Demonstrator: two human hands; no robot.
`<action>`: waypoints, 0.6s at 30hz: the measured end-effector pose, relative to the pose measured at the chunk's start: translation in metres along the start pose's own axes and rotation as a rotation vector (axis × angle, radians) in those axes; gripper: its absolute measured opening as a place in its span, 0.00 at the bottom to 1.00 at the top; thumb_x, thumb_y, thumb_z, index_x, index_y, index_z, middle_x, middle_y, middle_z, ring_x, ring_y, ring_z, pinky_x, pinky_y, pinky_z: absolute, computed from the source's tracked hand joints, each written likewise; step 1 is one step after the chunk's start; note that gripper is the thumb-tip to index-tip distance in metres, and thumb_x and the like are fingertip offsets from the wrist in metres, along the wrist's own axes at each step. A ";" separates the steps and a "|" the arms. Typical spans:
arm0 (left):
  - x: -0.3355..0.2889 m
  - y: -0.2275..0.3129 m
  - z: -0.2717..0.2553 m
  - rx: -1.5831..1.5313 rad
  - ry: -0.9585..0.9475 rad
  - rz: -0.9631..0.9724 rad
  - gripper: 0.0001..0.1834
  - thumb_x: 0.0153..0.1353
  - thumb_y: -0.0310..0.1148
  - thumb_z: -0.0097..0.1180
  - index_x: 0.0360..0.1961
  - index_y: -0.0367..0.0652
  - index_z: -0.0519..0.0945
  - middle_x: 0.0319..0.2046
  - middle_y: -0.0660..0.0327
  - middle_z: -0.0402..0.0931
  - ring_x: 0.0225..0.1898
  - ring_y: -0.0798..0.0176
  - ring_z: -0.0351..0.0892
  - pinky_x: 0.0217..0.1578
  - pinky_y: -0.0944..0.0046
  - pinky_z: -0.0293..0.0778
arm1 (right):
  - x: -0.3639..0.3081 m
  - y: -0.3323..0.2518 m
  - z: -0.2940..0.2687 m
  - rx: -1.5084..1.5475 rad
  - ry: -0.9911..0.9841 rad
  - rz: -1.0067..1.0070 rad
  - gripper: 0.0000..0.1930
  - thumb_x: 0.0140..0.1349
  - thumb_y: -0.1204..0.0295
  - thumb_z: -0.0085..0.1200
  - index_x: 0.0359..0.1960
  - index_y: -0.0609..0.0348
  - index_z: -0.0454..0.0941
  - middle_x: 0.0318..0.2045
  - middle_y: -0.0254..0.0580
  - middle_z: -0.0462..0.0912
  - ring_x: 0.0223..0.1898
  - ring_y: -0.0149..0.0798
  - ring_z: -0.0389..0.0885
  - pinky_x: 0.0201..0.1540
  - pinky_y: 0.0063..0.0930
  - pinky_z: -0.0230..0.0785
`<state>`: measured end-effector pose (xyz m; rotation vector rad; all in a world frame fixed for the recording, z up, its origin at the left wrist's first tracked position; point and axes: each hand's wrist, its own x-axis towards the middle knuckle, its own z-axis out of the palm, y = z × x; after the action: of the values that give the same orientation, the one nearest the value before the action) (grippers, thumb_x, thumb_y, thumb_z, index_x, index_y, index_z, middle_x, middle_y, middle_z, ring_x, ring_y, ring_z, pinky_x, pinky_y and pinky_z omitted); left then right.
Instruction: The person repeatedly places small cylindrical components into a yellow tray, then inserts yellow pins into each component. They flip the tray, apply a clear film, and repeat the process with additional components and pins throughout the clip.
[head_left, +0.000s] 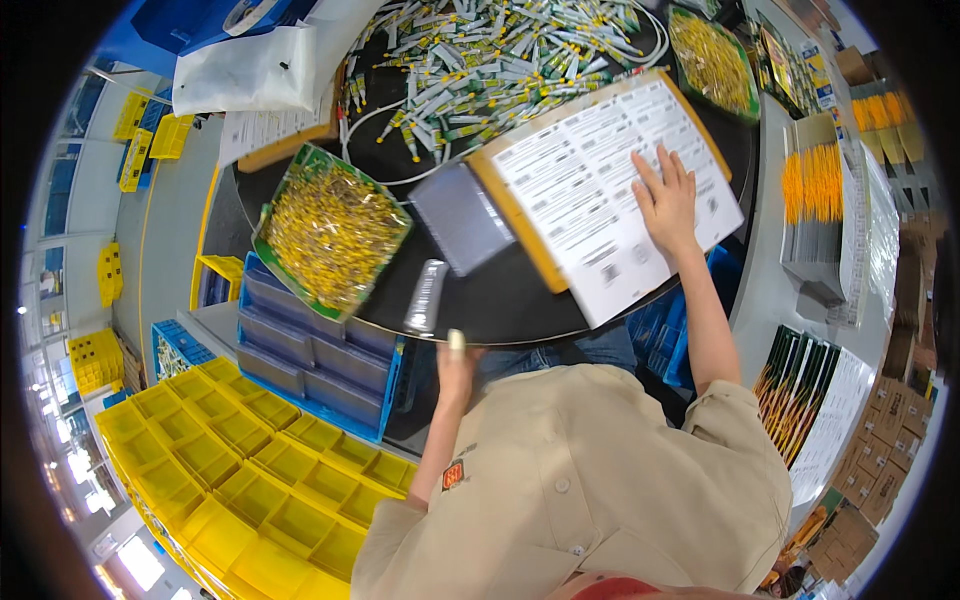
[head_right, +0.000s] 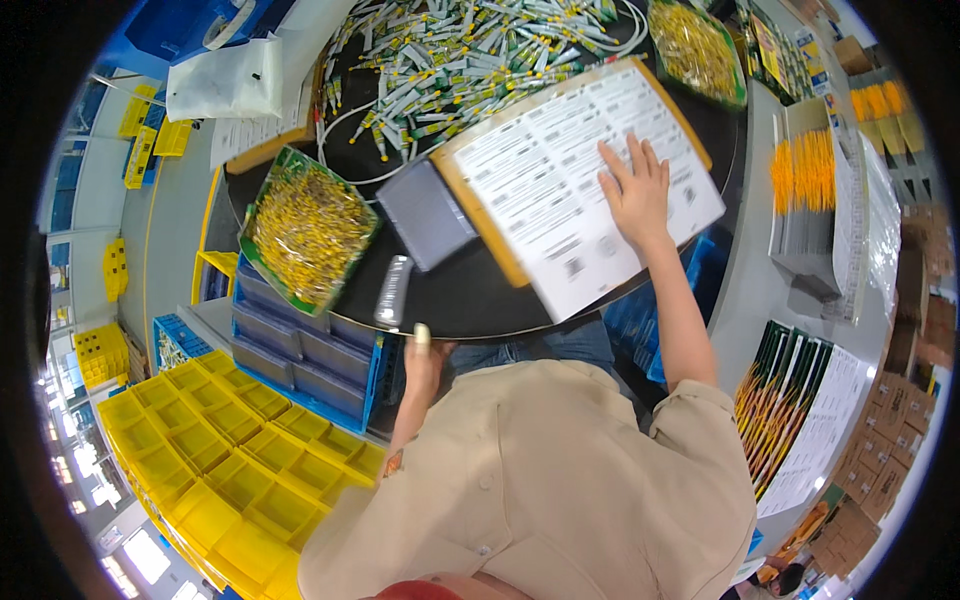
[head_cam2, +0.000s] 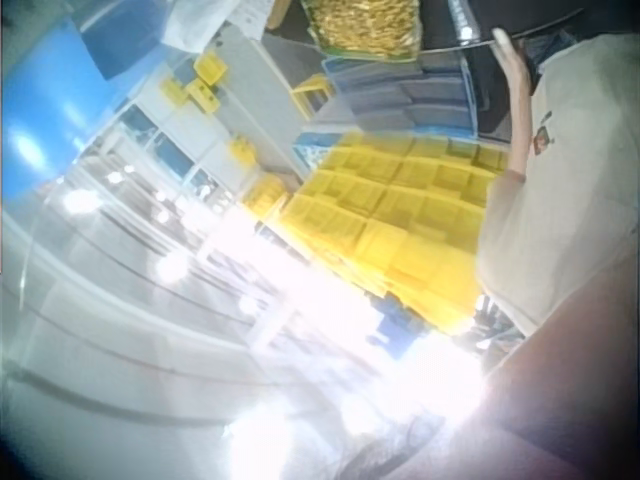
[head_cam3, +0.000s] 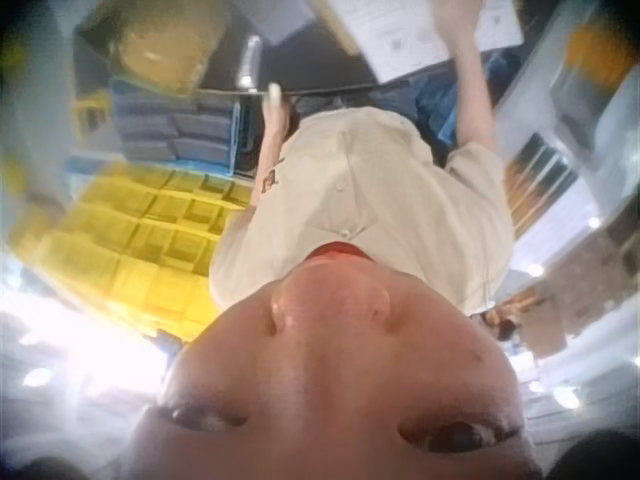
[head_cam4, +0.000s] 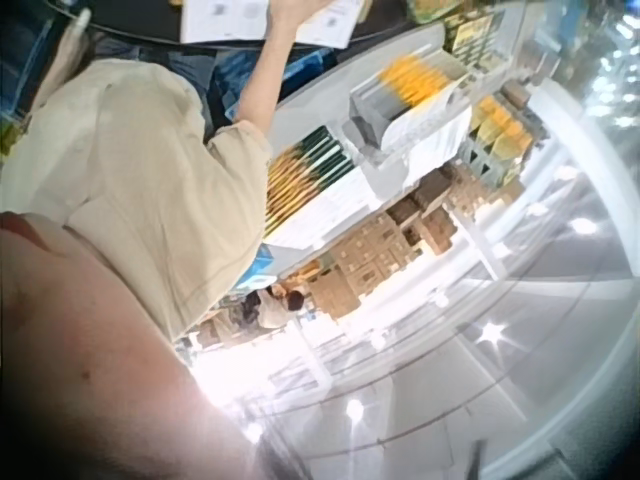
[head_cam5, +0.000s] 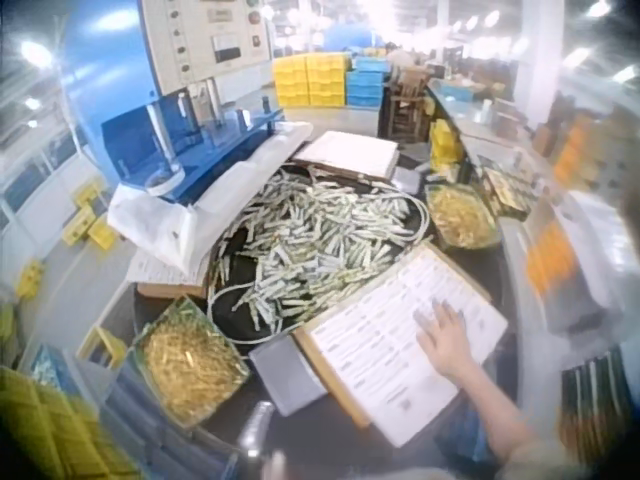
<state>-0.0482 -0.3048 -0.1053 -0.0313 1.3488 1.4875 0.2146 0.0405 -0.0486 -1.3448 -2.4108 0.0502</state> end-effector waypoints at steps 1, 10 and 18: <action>0.015 -0.004 0.005 -0.088 0.242 0.261 0.23 0.73 0.46 0.50 0.61 0.45 0.68 0.49 0.60 0.76 0.50 0.63 0.77 0.47 0.60 0.76 | 0.000 -0.010 -0.001 0.001 -0.050 -0.015 0.23 0.69 0.54 0.48 0.66 0.31 0.73 0.72 0.48 0.60 0.73 0.58 0.52 0.72 0.65 0.38; 0.122 0.138 -0.121 0.174 0.513 0.361 0.23 0.74 0.51 0.45 0.54 0.43 0.74 0.39 0.65 0.79 0.31 0.68 0.78 0.28 0.69 0.73 | 0.003 -0.098 -0.002 0.096 -0.158 -0.160 0.24 0.67 0.49 0.50 0.65 0.25 0.72 0.73 0.45 0.58 0.74 0.56 0.50 0.74 0.61 0.32; 0.038 0.190 -0.071 0.862 -0.147 -0.236 0.28 0.75 0.48 0.43 0.36 0.30 0.81 0.27 0.53 0.85 0.27 0.59 0.87 0.29 0.65 0.82 | 0.018 -0.162 0.012 0.062 -0.205 0.031 0.34 0.67 0.46 0.49 0.70 0.48 0.65 0.72 0.62 0.55 0.72 0.70 0.47 0.69 0.75 0.32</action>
<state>-0.2369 -0.2898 -0.0229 0.4444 1.6935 0.6159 0.0703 -0.0303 -0.0199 -1.4103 -2.5314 0.2824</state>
